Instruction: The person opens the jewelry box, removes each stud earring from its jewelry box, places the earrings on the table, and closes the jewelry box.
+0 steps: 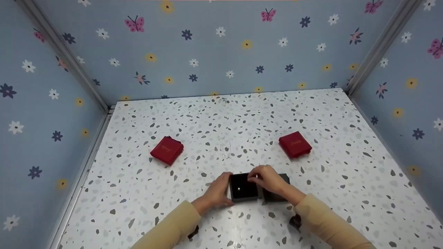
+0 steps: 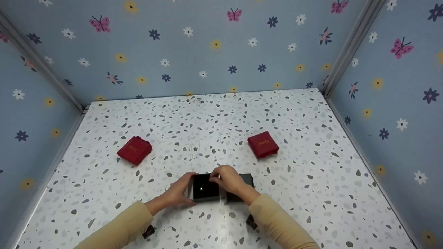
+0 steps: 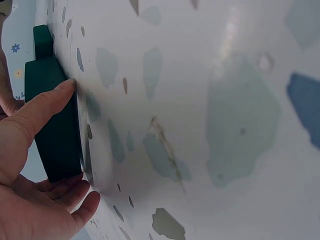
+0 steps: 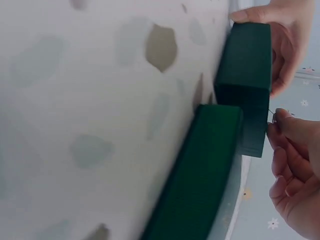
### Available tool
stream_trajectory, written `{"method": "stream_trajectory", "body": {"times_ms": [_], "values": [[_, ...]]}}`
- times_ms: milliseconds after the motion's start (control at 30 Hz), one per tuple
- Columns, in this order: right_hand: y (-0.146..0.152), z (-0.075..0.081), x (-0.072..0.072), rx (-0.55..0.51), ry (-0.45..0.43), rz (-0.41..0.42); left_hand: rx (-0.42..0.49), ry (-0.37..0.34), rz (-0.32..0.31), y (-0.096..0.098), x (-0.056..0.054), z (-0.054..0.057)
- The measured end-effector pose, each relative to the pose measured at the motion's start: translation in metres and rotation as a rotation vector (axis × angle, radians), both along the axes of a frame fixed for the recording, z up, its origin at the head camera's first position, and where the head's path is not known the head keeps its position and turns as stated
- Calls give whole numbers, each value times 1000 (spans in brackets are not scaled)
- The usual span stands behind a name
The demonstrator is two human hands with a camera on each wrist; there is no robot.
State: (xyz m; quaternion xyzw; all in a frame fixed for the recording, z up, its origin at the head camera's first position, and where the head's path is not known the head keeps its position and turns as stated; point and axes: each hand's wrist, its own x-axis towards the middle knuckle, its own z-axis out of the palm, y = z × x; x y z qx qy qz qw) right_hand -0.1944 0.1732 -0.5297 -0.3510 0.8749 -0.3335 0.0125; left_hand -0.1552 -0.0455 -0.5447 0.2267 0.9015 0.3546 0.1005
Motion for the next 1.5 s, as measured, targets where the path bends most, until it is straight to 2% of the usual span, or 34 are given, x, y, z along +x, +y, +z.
{"method": "stream_trajectory", "body": {"times_ms": [267,367,467,700,1233,1500], "values": [[-4,5,-17,-95,8,4,-6,-17,2,0,0,-1],[-4,8,-23,-160,1,-2,1,19,-3,0,0,-1],[-5,10,-29,-182,-8,-26,-2,52,-8,0,0,-2],[-8,11,-48,-106,-65,-128,-9,52,-3,0,-1,-2],[-18,8,-83,-66,-217,-298,-13,44,-10,-1,0,0],[-22,3,-94,-64,-230,-362,-21,41,-13,0,-1,0]]}}
